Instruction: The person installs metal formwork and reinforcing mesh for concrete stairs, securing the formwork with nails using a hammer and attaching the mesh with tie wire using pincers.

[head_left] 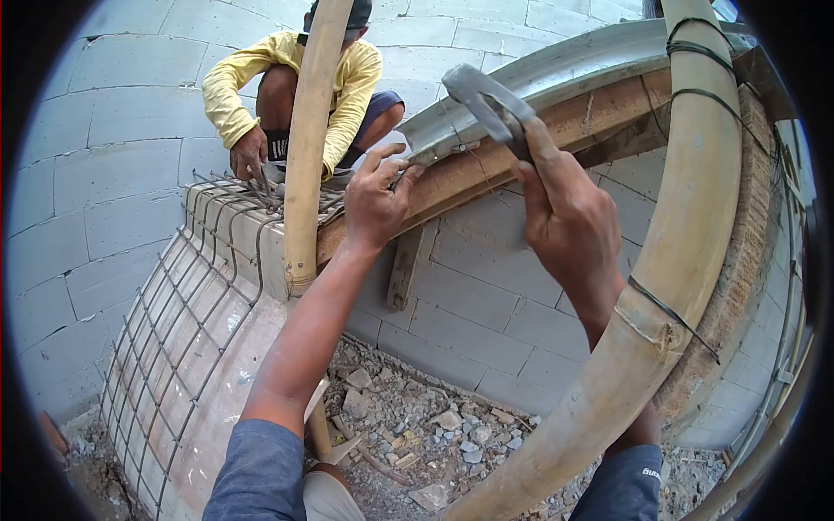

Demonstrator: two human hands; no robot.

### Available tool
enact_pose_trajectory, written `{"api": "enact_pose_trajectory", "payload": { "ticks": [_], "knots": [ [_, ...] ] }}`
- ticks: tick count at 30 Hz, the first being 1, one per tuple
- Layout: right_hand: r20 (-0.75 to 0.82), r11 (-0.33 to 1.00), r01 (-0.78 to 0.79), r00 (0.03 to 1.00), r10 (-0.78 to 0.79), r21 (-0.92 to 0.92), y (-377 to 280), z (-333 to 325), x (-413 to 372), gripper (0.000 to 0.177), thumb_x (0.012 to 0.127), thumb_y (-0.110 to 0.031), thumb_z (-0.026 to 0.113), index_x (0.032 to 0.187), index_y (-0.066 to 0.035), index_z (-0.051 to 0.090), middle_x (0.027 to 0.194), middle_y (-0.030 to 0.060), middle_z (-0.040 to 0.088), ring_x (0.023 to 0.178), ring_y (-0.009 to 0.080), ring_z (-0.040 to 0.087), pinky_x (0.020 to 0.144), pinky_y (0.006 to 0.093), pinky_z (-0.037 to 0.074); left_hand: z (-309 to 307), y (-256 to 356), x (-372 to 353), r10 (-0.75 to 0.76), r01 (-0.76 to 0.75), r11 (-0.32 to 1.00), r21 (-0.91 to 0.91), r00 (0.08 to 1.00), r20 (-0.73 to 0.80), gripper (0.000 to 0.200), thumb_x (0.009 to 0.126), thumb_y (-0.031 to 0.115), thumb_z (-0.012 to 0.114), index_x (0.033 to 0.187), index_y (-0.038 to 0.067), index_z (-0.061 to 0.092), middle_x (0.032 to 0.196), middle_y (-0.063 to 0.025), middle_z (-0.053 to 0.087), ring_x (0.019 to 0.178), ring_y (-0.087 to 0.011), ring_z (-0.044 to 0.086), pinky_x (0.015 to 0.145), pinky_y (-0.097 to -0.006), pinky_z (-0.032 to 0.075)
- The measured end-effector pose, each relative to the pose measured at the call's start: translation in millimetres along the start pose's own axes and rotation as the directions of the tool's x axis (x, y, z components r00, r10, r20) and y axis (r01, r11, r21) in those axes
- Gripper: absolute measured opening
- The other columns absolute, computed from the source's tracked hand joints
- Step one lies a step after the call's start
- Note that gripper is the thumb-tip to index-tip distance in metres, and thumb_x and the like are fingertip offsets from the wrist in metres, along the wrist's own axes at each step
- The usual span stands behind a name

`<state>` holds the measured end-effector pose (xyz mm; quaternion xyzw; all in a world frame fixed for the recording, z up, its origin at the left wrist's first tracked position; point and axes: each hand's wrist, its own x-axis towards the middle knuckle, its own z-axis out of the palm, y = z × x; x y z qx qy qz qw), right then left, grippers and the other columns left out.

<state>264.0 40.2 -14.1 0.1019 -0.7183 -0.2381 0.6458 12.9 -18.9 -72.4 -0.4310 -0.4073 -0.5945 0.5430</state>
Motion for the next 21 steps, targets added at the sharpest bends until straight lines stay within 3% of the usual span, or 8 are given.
{"api": "enact_pose_trajectory", "payload": {
  "ticks": [2, 6, 8, 11, 15, 16, 19, 21],
  "knots": [
    [0.224, 0.967, -0.071, 0.966, 0.128, -0.244, 8.8, 4.8, 6.2, 0.045, 0.099, -0.033, 0.056, 0.141, -0.019, 0.052, 0.08, 0.0151, 0.063, 0.062, 0.0341, 0.066, 0.055, 0.0471, 0.052, -1.7, 2.2, 0.5, 0.01, -0.01, 1.0, 0.008, 1.0, 0.012, 0.016, 0.082, 0.009, 0.076, 0.093, -0.002, 0.072, 0.111, -0.0139, 0.069, 0.098, -0.0286, 0.067, 0.084, -0.0363, 0.052],
    [0.292, 0.954, -0.114, 0.936, 0.197, -0.277, 3.3, -11.9, 10.0, 0.044, 0.098, -0.029, 0.058, 0.14, -0.017, 0.053, 0.081, 0.0171, 0.064, 0.065, 0.0358, 0.067, 0.057, 0.0476, 0.052, 3.5, -6.9, -3.8, 0.054, -0.054, 0.998, 0.013, 0.998, -0.038, 0.015, 0.083, 0.013, 0.076, 0.092, 0.002, 0.071, 0.109, -0.0114, 0.069, 0.092, -0.0295, 0.068, 0.078, -0.0379, 0.053],
    [0.156, 0.992, -0.121, 0.98, 0.127, -0.045, 6.9, -10.8, -4.7, 0.04, 0.098, -0.022, 0.058, 0.137, -0.012, 0.055, 0.084, 0.0182, 0.065, 0.066, 0.0367, 0.066, 0.057, 0.0455, 0.053, 5.9, -5.5, 1.5, 0.11, -0.108, 0.994, 0.028, 0.99, -0.084, 0.016, 0.084, 0.018, 0.075, 0.091, 0.005, 0.07, 0.107, -0.0086, 0.069, 0.088, -0.0302, 0.068, 0.072, -0.0393, 0.054],
    [0.03, 0.986, -0.068, 0.997, 0.064, 0.153, -0.4, -11.6, -22.7, 0.04, 0.096, -0.015, 0.06, 0.135, -0.008, 0.055, 0.085, 0.0168, 0.065, 0.067, 0.0363, 0.066, 0.057, 0.0438, 0.053, 0.1, 3.8, -4.1, -0.014, 0.014, 1.0, -0.007, 1.0, -0.024, 0.016, 0.082, 0.009, 0.076, 0.093, -0.001, 0.07, 0.107, -0.0148, 0.069, 0.094, -0.0301, 0.068, 0.081, -0.0369, 0.053],
    [-0.146, 0.956, 0.112, 0.986, -0.074, 0.271, -12.8, -8.6, -21.4, 0.044, 0.094, -0.009, 0.063, 0.137, -0.006, 0.053, 0.085, 0.0143, 0.065, 0.067, 0.0342, 0.065, 0.056, 0.0432, 0.051, -0.3, 7.6, -3.0, -0.044, 0.044, 0.999, -0.013, 0.998, -0.043, 0.015, 0.082, 0.012, 0.077, 0.089, 0.002, 0.069, 0.098, -0.0132, 0.068, 0.088, -0.0303, 0.068, 0.074, -0.0387, 0.053],
    [-0.188, 0.95, 0.223, 0.965, -0.184, 0.218, -11.5, -2.5, -21.6, 0.047, 0.093, -0.009, 0.063, 0.138, -0.007, 0.052, 0.085, 0.0133, 0.065, 0.067, 0.0336, 0.065, 0.056, 0.0432, 0.051, -1.4, 5.8, -3.2, -0.042, 0.042, 0.999, -0.015, 0.999, -0.027, 0.014, 0.083, 0.014, 0.076, 0.091, 0.004, 0.07, 0.096, -0.0112, 0.065, 0.082, -0.0301, 0.067, 0.069, -0.0399, 0.052],
    [0.016, 0.98, 0.105, 0.994, -0.11, 0.166, -7.3, 3.6, -33.2, 0.05, 0.092, -0.011, 0.065, 0.14, -0.008, 0.05, 0.088, 0.0128, 0.066, 0.066, 0.032, 0.065, 0.055, 0.0425, 0.052, -1.5, 6.8, -7.2, -0.057, 0.059, 0.995, 0.074, 0.998, -0.028, 0.013, 0.084, 0.016, 0.075, 0.092, 0.006, 0.07, 0.095, -0.01, 0.062, 0.078, -0.0307, 0.065, 0.065, -0.0416, 0.051],
    [0.383, 0.984, -0.041, 0.918, 0.105, -0.171, -5.8, 3.2, -26.9, 0.051, 0.092, -0.011, 0.066, 0.14, -0.008, 0.05, 0.089, 0.0133, 0.066, 0.066, 0.0332, 0.065, 0.055, 0.042, 0.053, 3.1, 11.2, 0.3, -0.045, 0.048, 0.997, 0.062, 0.998, -0.049, 0.012, 0.086, 0.019, 0.074, 0.091, 0.008, 0.07, 0.096, -0.0096, 0.061, 0.077, -0.0318, 0.065, 0.063, -0.043, 0.051]
  ]
}}
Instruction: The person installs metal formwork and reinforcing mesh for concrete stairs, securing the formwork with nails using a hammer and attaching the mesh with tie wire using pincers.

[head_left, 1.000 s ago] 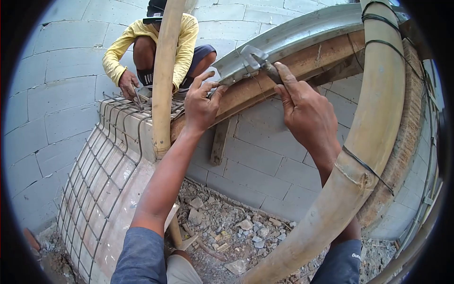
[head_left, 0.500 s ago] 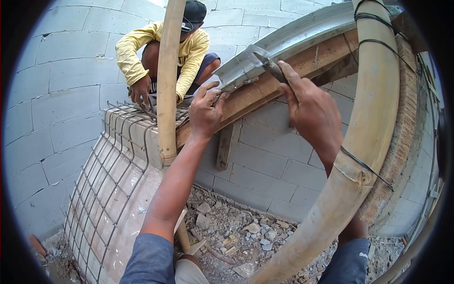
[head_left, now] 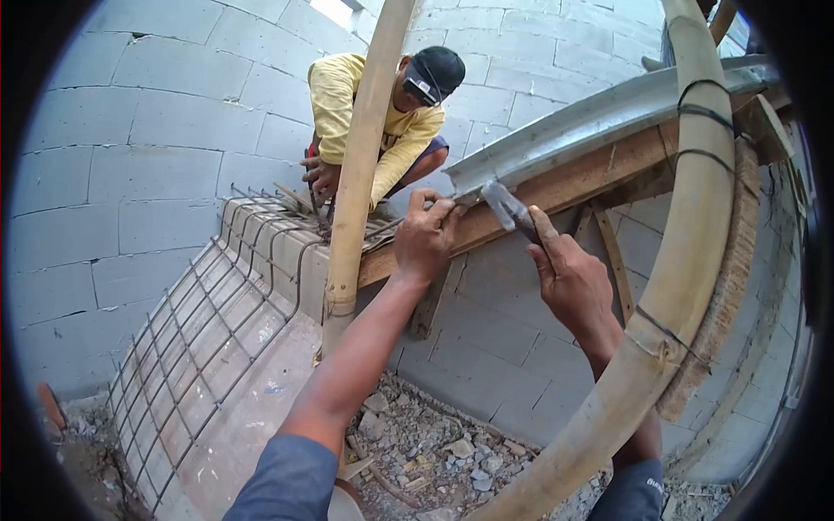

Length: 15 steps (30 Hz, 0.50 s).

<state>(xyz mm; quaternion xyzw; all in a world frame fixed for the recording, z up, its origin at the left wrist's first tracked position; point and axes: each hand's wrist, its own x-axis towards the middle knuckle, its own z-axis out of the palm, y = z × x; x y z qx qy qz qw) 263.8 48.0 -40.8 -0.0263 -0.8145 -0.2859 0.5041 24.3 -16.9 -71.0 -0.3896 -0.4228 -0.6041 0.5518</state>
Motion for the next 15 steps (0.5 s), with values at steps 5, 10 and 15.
{"api": "enact_pose_trajectory", "payload": {
  "ticks": [5, 10, 15],
  "knots": [
    [-0.424, 0.928, 0.265, 0.896, -0.136, 0.263, -5.4, -16.3, -2.2, 0.049, 0.095, -0.013, 0.062, 0.141, -0.007, 0.048, 0.087, 0.0154, 0.065, 0.067, 0.0372, 0.065, 0.055, 0.0435, 0.052, -3.0, -1.6, -8.3, -0.047, 0.047, 0.997, 0.065, 0.999, -0.002, 0.015, 0.087, 0.025, 0.073, 0.09, 0.011, 0.069, 0.096, -0.007, 0.06, 0.072, -0.0315, 0.065, 0.06, -0.0443, 0.051],
    [-0.071, 0.997, -0.029, 0.997, 0.034, 0.07, 12.5, -6.9, 2.3, 0.049, 0.097, -0.021, 0.058, 0.145, -0.016, 0.046, 0.083, 0.0183, 0.063, 0.066, 0.0407, 0.062, 0.055, 0.0478, 0.049, -0.9, 1.0, -9.7, -0.078, 0.078, 0.995, 0.063, 0.997, -0.002, 0.015, 0.086, 0.023, 0.074, 0.09, 0.01, 0.07, 0.092, -0.0065, 0.061, 0.077, -0.0305, 0.065, 0.062, -0.0419, 0.052],
    [-0.389, 0.967, 0.134, 0.92, -0.04, 0.216, 5.3, -0.9, -6.7, 0.046, 0.098, -0.025, 0.058, 0.143, -0.019, 0.047, 0.085, 0.018, 0.065, 0.066, 0.0407, 0.063, 0.057, 0.0497, 0.05, 1.0, -4.3, -9.2, -0.055, 0.054, 0.998, 0.024, 0.998, 0.015, 0.015, 0.086, 0.021, 0.074, 0.09, 0.009, 0.068, 0.088, -0.0094, 0.062, 0.076, -0.0318, 0.064, 0.062, -0.0431, 0.05]
  ]
}}
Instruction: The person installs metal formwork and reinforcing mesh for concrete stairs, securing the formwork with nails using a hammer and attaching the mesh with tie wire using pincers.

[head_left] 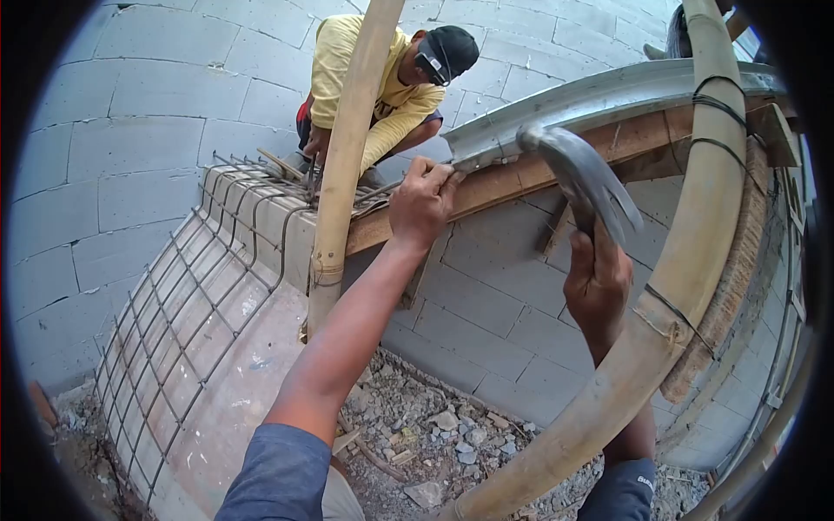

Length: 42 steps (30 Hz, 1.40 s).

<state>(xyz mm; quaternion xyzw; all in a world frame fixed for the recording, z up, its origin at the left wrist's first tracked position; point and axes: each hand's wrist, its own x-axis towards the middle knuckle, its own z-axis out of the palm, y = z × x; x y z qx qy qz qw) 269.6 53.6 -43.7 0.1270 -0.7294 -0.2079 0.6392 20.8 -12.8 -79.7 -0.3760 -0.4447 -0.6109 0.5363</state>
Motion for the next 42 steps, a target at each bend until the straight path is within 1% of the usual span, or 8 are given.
{"api": "enact_pose_trajectory", "payload": {
  "ticks": [5, 9, 17, 22, 25, 28, 33, 42],
  "knots": [
    [0.301, 0.954, -0.193, 0.918, 0.259, -0.23, -7.7, 8.2, 2.1, 0.04, 0.094, -0.013, 0.064, 0.133, -0.005, 0.056, 0.096, 0.0205, 0.069, 0.077, 0.0386, 0.069, 0.063, 0.0438, 0.055, 2.4, 5.0, 4.6, 0.019, -0.02, 1.0, -0.004, 0.999, -0.037, 0.018, 0.089, 0.028, 0.069, 0.085, 0.011, 0.066, 0.084, -0.0103, 0.064, 0.076, -0.0361, 0.065, 0.063, -0.0465, 0.05],
    [-0.165, 0.997, 0.021, 0.986, -0.008, 0.077, -9.5, 24.4, -9.5, 0.044, 0.099, -0.025, 0.058, 0.14, -0.014, 0.05, 0.081, 0.0156, 0.066, 0.064, 0.0388, 0.064, 0.054, 0.0476, 0.05, -6.9, 2.0, 13.1, 0.001, -0.001, 1.0, -0.007, 0.999, 0.042, 0.017, 0.087, 0.024, 0.071, 0.088, 0.007, 0.068, 0.077, -0.0175, 0.067, 0.07, -0.0378, 0.065, 0.062, -0.0432, 0.049],
    [0.094, 0.958, -0.277, 0.954, 0.283, -0.077, -21.4, -6.7, -46.2, 0.044, 0.099, -0.024, 0.058, 0.141, -0.014, 0.05, 0.103, 0.0198, 0.069, 0.082, 0.0403, 0.068, 0.066, 0.0445, 0.054, -12.5, 8.5, 13.5, -0.083, 0.075, 0.996, 0.051, 0.979, 0.184, 0.024, 0.09, 0.031, 0.068, 0.09, 0.007, 0.069, 0.08, -0.0178, 0.068, 0.079, -0.0377, 0.067, 0.069, -0.0461, 0.05],
    [0.182, 0.693, -0.696, 0.668, 0.721, -0.189, -49.0, -50.5, -212.4, 0.038, 0.104, -0.017, 0.049, 0.137, 0.001, 0.052, 0.136, 0.0194, 0.057, 0.128, 0.0263, 0.051, 0.109, 0.0378, 0.037, -43.8, 24.3, -38.7, -0.342, 0.356, 0.92, -0.161, 0.933, 0.109, 0.038, 0.096, 0.041, 0.06, 0.096, 0.004, 0.067, 0.067, -0.0089, 0.063, 0.062, -0.027, 0.062, 0.06, -0.0402, 0.047],
    [0.417, 0.432, -0.9, 0.369, 0.831, -0.065, -56.6, -95.4, -407.2, 0.044, 0.099, -0.022, 0.058, 0.137, -0.001, 0.053, 0.135, 0.0145, 0.058, 0.125, 0.0249, 0.053, 0.107, 0.0373, 0.039, -94.4, 66.8, -122.1, -0.78, 0.836, 0.221, -0.502, 0.46, 0.424, 0.054, 0.101, 0.054, 0.048, 0.092, 0.004, 0.065, 0.053, 0.0029, 0.041, 0.041, -0.011, 0.038, 0.038, -0.0297, 0.031],
    [0.507, 0.348, -0.909, 0.193, 0.84, -0.23, -124.2, -149.6, -472.0, 0.042, 0.086, -0.021, 0.068, 0.12, 0.002, 0.063, 0.122, 0.0231, 0.065, 0.118, 0.0374, 0.059, 0.098, 0.0424, 0.045, -131.0, 93.2, -266.7, -0.804, 0.971, -0.135, -0.195, 0.007, 0.594, 0.058, 0.1, 0.063, 0.038, 0.068, 0.016, 0.045, 0.047, 0.0026, 0.035, 0.036, -0.011, 0.032, 0.034, -0.0284, 0.025],
    [0.484, 0.133, -0.785, -0.23, 0.844, -0.605, -154.5, -232.3, -598.7, 0.032, 0.09, -0.024, 0.056, 0.099, 0.005, 0.069, 0.091, 0.0256, 0.071, 0.092, 0.0435, 0.068, 0.076, 0.0484, 0.052, -256.8, 166.9, -462.2, -0.425, 0.619, -0.688, 0.378, -0.767, 0.482, 0.048, 0.1, 0.054, 0.046, 0.075, 0.014, 0.056, 0.058, -0.0002, 0.049, 0.039, -0.014, 0.039, 0.04, -0.0319, 0.031],
    [0.437, 0.107, -0.515, -0.577, 0.69, -0.85, -162.8, -266.8, -521.1, 0.036, 0.091, -0.027, 0.058, 0.096, 0.007, 0.067, 0.084, 0.0235, 0.069, 0.083, 0.0392, 0.067, 0.069, 0.0472, 0.052, -378.1, 234.6, -403.4, -0.028, 0.297, -0.788, 0.539, -0.893, 0.45, 0.037, 0.101, 0.043, 0.053, 0.096, 0.008, 0.06, 0.075, 0.0005, 0.055, 0.062, -0.0127, 0.053, 0.058, -0.0291, 0.045]
  ]
}}
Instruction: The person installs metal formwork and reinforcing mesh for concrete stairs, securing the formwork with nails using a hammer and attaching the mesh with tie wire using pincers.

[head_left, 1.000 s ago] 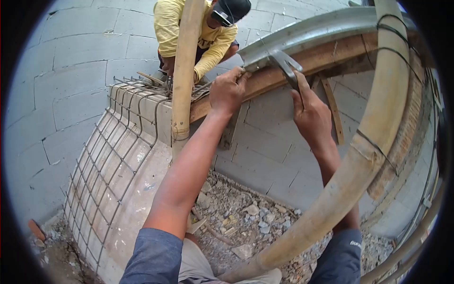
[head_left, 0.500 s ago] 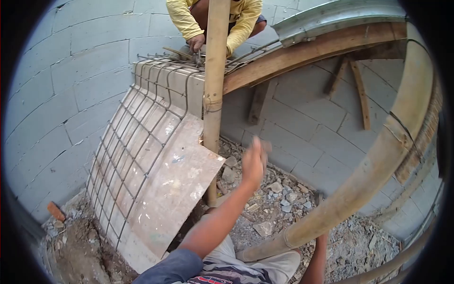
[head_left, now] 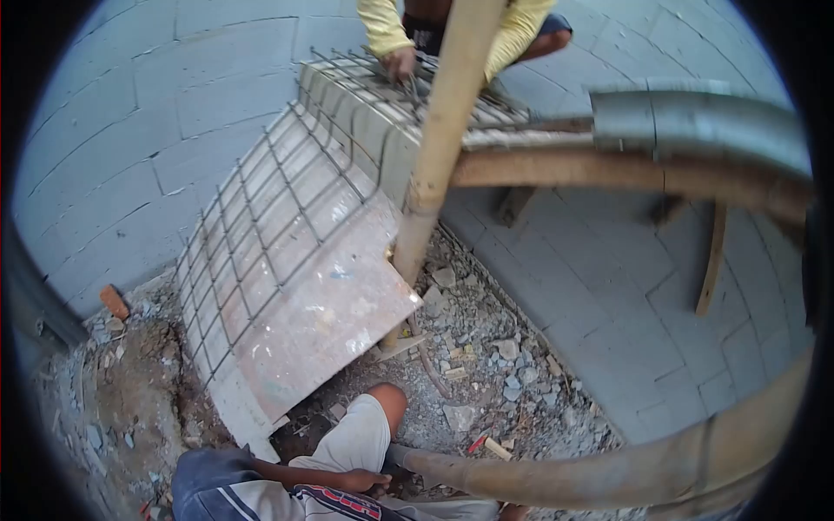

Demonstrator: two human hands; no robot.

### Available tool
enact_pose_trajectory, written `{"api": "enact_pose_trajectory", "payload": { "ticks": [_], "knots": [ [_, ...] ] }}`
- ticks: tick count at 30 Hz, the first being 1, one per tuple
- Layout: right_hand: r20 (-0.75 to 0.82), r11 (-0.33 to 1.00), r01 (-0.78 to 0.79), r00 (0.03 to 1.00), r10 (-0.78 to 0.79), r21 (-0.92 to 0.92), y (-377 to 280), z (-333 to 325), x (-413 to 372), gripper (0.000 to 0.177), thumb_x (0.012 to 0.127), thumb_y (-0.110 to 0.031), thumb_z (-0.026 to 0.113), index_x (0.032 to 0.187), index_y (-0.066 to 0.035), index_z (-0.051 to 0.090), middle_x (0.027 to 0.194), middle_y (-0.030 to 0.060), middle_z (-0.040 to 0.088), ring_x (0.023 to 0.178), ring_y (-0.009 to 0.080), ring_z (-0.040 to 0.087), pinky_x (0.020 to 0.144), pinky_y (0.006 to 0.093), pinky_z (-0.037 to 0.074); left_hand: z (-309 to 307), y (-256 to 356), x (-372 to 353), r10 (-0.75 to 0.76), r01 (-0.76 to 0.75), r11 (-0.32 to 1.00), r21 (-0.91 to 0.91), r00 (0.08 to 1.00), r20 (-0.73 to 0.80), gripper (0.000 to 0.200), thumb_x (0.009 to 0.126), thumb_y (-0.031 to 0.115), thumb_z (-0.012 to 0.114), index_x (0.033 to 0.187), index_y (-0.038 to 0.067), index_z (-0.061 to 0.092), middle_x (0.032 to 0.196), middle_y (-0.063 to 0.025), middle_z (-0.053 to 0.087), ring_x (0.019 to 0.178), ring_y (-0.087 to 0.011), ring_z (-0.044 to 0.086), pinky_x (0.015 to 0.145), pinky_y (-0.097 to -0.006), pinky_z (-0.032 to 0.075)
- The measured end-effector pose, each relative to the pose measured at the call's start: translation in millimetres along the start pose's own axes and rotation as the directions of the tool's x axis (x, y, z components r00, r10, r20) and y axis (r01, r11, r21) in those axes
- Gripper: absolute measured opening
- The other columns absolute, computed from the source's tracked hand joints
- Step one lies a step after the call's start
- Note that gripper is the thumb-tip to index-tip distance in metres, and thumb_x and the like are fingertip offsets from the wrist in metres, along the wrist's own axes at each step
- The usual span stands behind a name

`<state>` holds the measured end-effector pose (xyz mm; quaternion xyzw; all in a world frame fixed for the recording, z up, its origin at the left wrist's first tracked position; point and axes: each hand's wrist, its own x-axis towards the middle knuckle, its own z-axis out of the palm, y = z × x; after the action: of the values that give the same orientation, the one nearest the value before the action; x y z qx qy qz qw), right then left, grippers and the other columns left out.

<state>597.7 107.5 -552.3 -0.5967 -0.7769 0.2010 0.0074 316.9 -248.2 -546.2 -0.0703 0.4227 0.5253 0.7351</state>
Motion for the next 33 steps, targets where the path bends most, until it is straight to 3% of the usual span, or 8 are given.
{"api": "enact_pose_trajectory", "payload": {
  "ticks": [6, 13, 18, 20, 21, 22, 29, 33],
  "knots": [
    [0.195, 0.995, 0.01, 0.981, 0.01, -0.099, -76.4, -82.3, -64.6, 0.039, 0.092, -0.029, 0.059, 0.095, 0.009, 0.067, 0.08, 0.0221, 0.068, 0.076, 0.0363, 0.067, 0.065, 0.0464, 0.052, 84.4, 28.0, -99.7, 0.188, -0.229, 0.868, 0.441, 0.973, 0.136, 0.062, 0.098, 0.066, 0.039, 0.097, 0.01, 0.064, 0.075, -0.0024, 0.053, 0.073, -0.0158, 0.05, 0.064, -0.0304, 0.042],
    [0.392, 0.985, -0.015, 0.916, 0.082, -0.171, -133.4, -182.0, -140.6, 0.044, 0.092, -0.032, 0.061, 0.093, 0.011, 0.066, 0.074, 0.0204, 0.067, 0.069, 0.0329, 0.067, 0.059, 0.0455, 0.052, 165.2, 109.3, -228.5, 0.166, -0.237, 0.954, -0.185, 0.928, -0.335, 0.053, 0.102, 0.056, 0.039, 0.098, 0.007, 0.059, 0.062, -0.0016, 0.049, 0.045, -0.0142, 0.044, 0.043, -0.0312, 0.035],
    [0.603, 0.936, -0.248, 0.717, 0.351, -0.251, -178.8, -228.1, -170.4, 0.049, 0.09, -0.04, 0.064, 0.095, 0.009, 0.067, 0.07, 0.0158, 0.066, 0.062, 0.0256, 0.067, 0.053, 0.04, 0.053, 149.5, 120.9, -281.0, 0.309, -0.36, 0.927, -0.102, 0.89, -0.334, 0.042, 0.102, 0.047, 0.048, 0.103, 0.007, 0.061, 0.068, -0.0017, 0.05, 0.047, -0.0122, 0.047, 0.043, -0.0297, 0.037],
    [0.856, 0.424, 0.842, 0.46, -0.237, -0.335, -121.9, -202.5, -144.9, 0.044, 0.095, -0.046, 0.056, 0.126, -0.016, 0.064, 0.078, 0.0139, 0.071, 0.065, 0.0245, 0.07, 0.065, 0.0421, 0.055, 153.0, 117.7, -313.1, 0.269, -0.32, 0.943, -0.096, 0.897, -0.351, 0.04, 0.102, 0.045, 0.049, 0.103, 0.006, 0.061, 0.07, -0.0017, 0.051, 0.049, -0.0118, 0.048, 0.045, -0.0298, 0.039],
    [0.774, 0.939, 0.188, 0.624, 0.111, -0.287, -172.4, -223.5, -169.4, 0.039, 0.094, -0.04, 0.061, 0.111, -0.006, 0.068, 0.071, 0.0144, 0.068, 0.058, 0.0237, 0.066, 0.056, 0.0395, 0.052, 155.0, 114.6, -324.7, 0.253, -0.305, 0.948, -0.088, 0.893, -0.371, 0.038, 0.102, 0.043, 0.05, 0.104, 0.006, 0.061, 0.071, -0.0016, 0.051, 0.05, -0.0114, 0.049, 0.046, -0.0298, 0.041],
    [0.696, 0.987, -0.137, 0.701, 0.153, -0.079, -226.4, -250.8, -201.3, 0.045, 0.094, -0.034, 0.064, 0.071, 0.005, 0.065, 0.059, 0.0143, 0.062, 0.046, 0.0217, 0.059, 0.047, 0.0392, 0.047, 153.7, 98.8, -329.6, 0.217, -0.279, 0.951, -0.133, 0.908, -0.359, 0.037, 0.101, 0.041, 0.051, 0.104, 0.006, 0.061, 0.076, -0.0024, 0.055, 0.053, -0.0124, 0.053, 0.05, -0.0299, 0.045],
    [0.645, 0.991, -0.12, 0.753, 0.132, -0.063, -252.9, -222.6, -254.1, 0.043, 0.092, -0.035, 0.069, 0.068, 0.001, 0.061, 0.055, 0.0068, 0.054, 0.044, 0.018, 0.048, 0.043, 0.036, 0.037, 130.1, 41.0, -365.2, 0.348, -0.255, 0.795, 0.55, 0.935, -0.07, 0.036, 0.097, 0.04, 0.057, 0.097, 0.005, 0.063, 0.076, -0.0035, 0.062, 0.069, -0.0154, 0.059, 0.064, -0.0337, 0.047],
    [0.671, 0.927, -0.358, 0.715, 0.197, 0.11, -282.7, -241.1, -326.0, 0.039, 0.092, -0.032, 0.068, 0.069, -0.002, 0.056, 0.053, 0.005, 0.051, 0.043, 0.0175, 0.046, 0.043, 0.0362, 0.036, 116.2, 43.4, -408.0, 0.341, -0.212, 0.875, 0.435, 0.909, -0.241, 0.039, 0.098, 0.043, 0.056, 0.092, 0.006, 0.064, 0.07, -0.0028, 0.056, 0.062, -0.0127, 0.053, 0.057, -0.0314, 0.041]
  ]
}}
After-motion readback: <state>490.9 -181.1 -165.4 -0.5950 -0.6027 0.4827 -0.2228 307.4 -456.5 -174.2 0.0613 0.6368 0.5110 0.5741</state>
